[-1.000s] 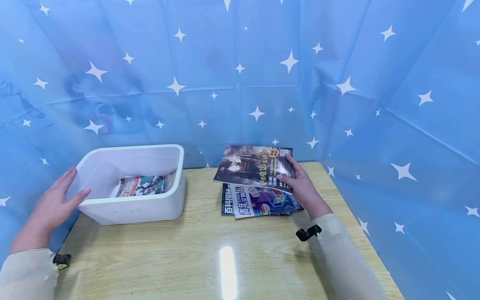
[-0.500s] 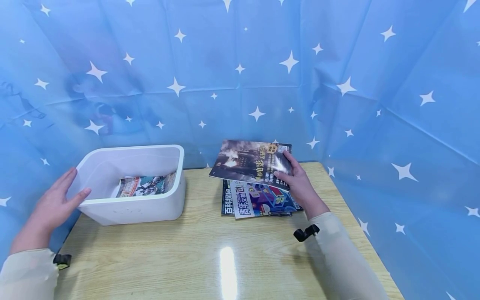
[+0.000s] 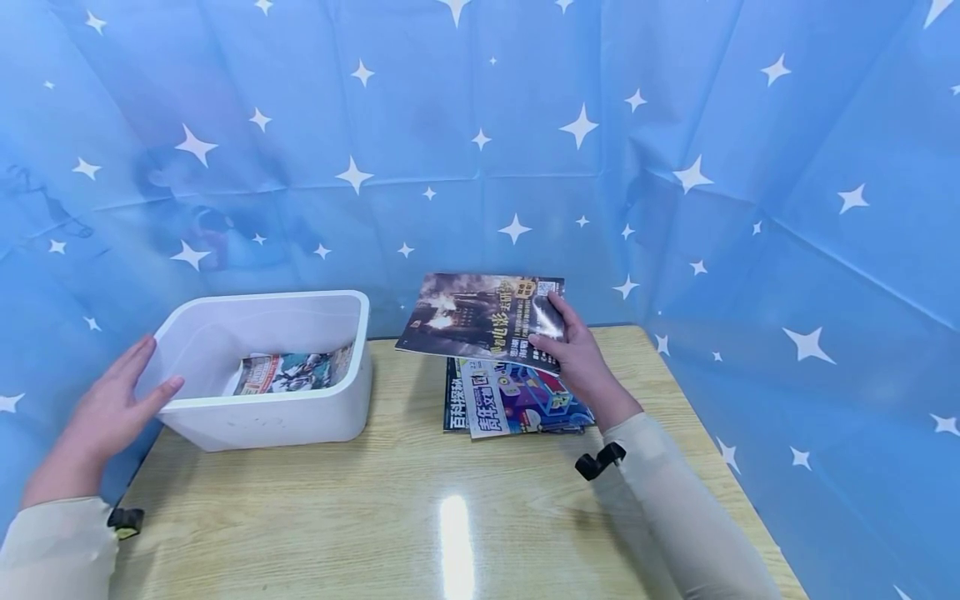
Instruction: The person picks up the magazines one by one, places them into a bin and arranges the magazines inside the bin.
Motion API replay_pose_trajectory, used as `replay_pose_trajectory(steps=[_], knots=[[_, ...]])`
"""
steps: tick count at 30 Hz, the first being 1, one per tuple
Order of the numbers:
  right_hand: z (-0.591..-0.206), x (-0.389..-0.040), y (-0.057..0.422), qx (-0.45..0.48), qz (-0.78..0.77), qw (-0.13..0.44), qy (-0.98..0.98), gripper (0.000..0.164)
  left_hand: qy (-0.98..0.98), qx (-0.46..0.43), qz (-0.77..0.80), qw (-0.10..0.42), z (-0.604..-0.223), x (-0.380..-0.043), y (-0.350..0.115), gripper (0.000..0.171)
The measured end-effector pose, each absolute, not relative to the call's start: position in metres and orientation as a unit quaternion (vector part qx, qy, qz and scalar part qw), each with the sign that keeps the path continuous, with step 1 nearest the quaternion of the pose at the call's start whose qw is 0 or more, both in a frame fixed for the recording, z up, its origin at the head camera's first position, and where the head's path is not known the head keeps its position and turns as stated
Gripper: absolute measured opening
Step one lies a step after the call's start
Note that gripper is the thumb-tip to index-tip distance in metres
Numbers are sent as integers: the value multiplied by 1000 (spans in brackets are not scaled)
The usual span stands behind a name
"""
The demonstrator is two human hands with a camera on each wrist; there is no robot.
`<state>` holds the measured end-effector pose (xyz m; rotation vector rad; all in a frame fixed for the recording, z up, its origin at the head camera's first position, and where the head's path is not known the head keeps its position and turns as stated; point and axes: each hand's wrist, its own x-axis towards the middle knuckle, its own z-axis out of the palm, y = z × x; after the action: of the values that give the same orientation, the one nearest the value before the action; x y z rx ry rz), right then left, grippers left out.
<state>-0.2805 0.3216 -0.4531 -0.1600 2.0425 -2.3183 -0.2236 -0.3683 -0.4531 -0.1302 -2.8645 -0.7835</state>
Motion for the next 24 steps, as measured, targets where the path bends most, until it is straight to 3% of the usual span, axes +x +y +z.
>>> replay_pose_trajectory(steps=[24], knots=[[-433, -292, 258, -81, -765, 41, 638, 90, -960, -52, -262, 86, -452, -223, -369, 93]])
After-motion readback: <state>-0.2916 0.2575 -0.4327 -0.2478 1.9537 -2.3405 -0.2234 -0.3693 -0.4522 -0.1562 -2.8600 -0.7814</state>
